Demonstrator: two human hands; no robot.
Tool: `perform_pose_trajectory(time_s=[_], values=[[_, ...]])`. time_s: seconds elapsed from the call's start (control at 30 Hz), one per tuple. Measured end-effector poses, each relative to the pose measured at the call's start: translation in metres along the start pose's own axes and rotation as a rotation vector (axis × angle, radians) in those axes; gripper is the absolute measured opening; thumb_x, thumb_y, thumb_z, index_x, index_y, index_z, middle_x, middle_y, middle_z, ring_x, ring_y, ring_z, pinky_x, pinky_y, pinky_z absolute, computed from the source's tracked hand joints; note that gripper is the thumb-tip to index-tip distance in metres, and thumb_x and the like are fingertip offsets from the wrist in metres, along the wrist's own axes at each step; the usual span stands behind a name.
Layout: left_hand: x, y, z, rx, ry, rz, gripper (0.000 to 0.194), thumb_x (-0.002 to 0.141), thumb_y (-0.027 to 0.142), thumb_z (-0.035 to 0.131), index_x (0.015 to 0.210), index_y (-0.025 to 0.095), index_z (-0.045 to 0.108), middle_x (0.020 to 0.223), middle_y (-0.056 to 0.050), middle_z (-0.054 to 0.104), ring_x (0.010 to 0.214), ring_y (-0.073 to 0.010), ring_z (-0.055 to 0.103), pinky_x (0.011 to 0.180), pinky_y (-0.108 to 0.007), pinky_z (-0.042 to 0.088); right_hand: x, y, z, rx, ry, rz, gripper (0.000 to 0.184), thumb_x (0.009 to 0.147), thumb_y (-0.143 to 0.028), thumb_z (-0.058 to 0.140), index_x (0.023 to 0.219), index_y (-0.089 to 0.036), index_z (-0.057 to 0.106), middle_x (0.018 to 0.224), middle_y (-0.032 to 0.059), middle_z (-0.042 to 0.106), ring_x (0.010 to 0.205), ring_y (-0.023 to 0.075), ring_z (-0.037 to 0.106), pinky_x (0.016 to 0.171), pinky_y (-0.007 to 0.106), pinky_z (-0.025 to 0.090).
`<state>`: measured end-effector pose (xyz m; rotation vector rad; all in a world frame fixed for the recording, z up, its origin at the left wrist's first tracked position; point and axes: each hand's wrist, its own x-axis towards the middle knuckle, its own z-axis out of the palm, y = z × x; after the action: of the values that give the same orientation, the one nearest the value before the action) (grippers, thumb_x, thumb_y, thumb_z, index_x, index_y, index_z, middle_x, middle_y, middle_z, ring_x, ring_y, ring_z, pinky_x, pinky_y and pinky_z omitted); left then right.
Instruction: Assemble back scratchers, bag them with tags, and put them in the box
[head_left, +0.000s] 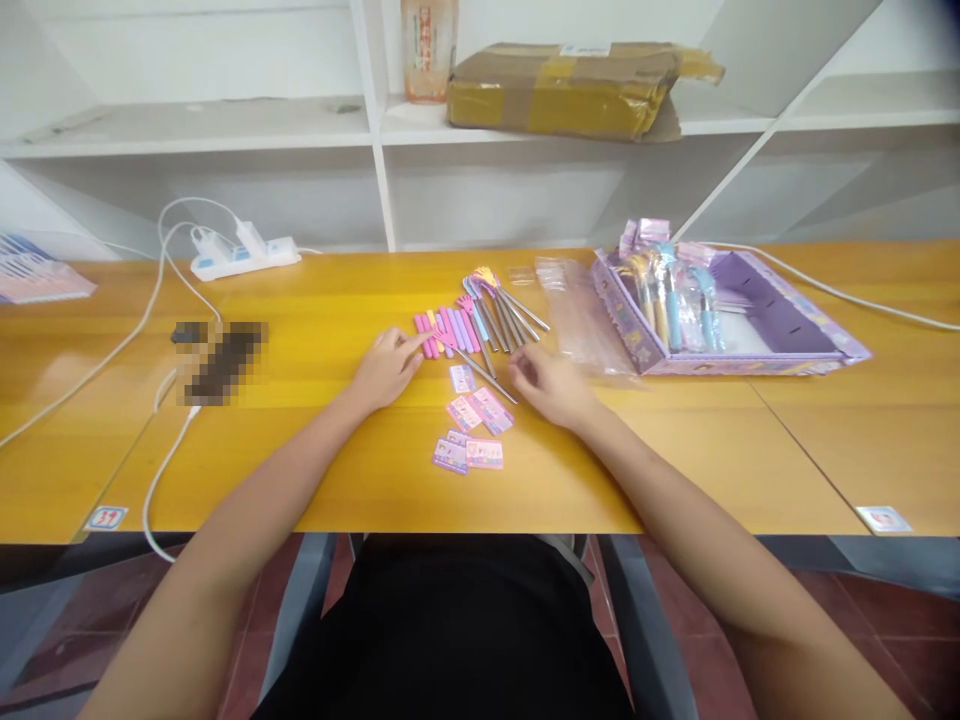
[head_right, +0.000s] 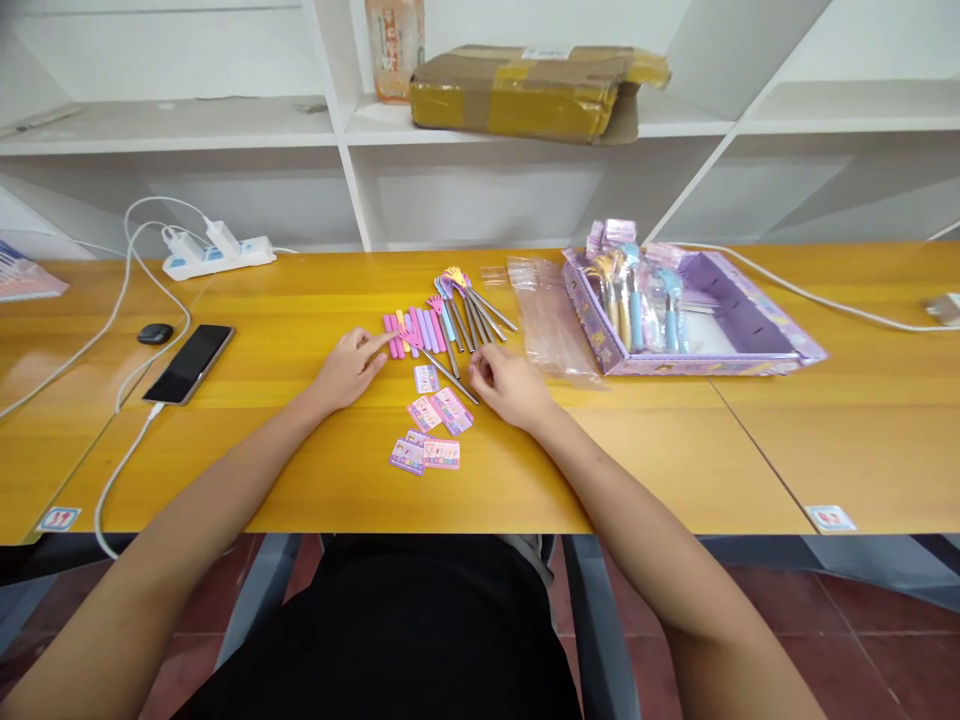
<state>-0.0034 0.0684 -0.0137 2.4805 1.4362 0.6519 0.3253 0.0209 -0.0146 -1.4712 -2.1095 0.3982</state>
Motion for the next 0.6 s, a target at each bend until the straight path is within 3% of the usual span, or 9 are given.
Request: perform_pose_trajectory(time_s=[0.13, 0.3, 0.4, 0.5, 0.6], values=[[0.001, -0.004, 0.001, 0.000, -0.003, 0.014, 0.038, 0.111, 0.033, 0.048, 0.137, 0.022, 0.073, 0.118, -0.011, 0.057, 0.116, -0.0273, 0.056, 0.113, -0.043, 0.045, -0.004, -0.008, 0.005, -0.044, -0.075, -0.038, 0.024, 0.103, -0.047, 0.063, 0.100, -0.022, 0.063, 0.094, 0.0077, 0.073, 0.077, 0.0215, 0.063, 0.071, 0.033, 0.043], [0.000, -0.007, 0.002, -0.034, 0.038, -0.066, 0.022, 0.106, 0.027, 0.056, 0.111, 0.017, 0.075, 0.107, -0.009, 0.060, 0.097, -0.0225, 0.060, 0.101, -0.037, 0.050, -0.003, -0.004, 0.007, -0.036, -0.121, -0.037, 0.026, 0.101, -0.045, 0.067, 0.090, -0.022, 0.064, 0.080, 0.0028, 0.067, 0.067, 0.0174, 0.056, 0.066, 0.031, 0.037], [0.003, -0.007, 0.000, -0.024, 0.032, -0.124, 0.031, 0.096, 0.017, 0.062, 0.126, 0.017, 0.071, 0.108, -0.009, 0.063, 0.093, -0.0225, 0.061, 0.097, -0.037, 0.052, -0.001, -0.005, 0.010, 0.048, -0.122, -0.011, 0.029, 0.098, -0.046, 0.069, 0.083, -0.023, 0.061, 0.071, 0.0001, 0.063, 0.062, 0.0154, 0.051, 0.062, 0.031, 0.034], [0.008, -0.006, -0.013, -0.014, -0.012, -0.196, 0.049, 0.087, 0.011, 0.066, 0.136, 0.013, 0.067, 0.098, -0.008, 0.068, 0.086, -0.0240, 0.064, 0.091, -0.038, 0.053, 0.003, -0.009, 0.012, 0.134, -0.117, 0.014, 0.029, 0.096, -0.044, 0.069, 0.078, -0.023, 0.060, 0.065, -0.0009, 0.059, 0.059, 0.0148, 0.049, 0.062, 0.031, 0.035], [0.001, -0.004, -0.042, -0.002, -0.068, -0.233, 0.035, 0.081, 0.011, 0.071, 0.116, 0.014, 0.077, 0.086, -0.007, 0.069, 0.081, -0.0257, 0.066, 0.086, -0.038, 0.053, 0.004, -0.017, 0.001, 0.172, -0.124, 0.011, 0.032, 0.095, -0.048, 0.069, 0.077, -0.023, 0.060, 0.061, -0.0022, 0.057, 0.056, 0.0146, 0.048, 0.060, 0.030, 0.036]])
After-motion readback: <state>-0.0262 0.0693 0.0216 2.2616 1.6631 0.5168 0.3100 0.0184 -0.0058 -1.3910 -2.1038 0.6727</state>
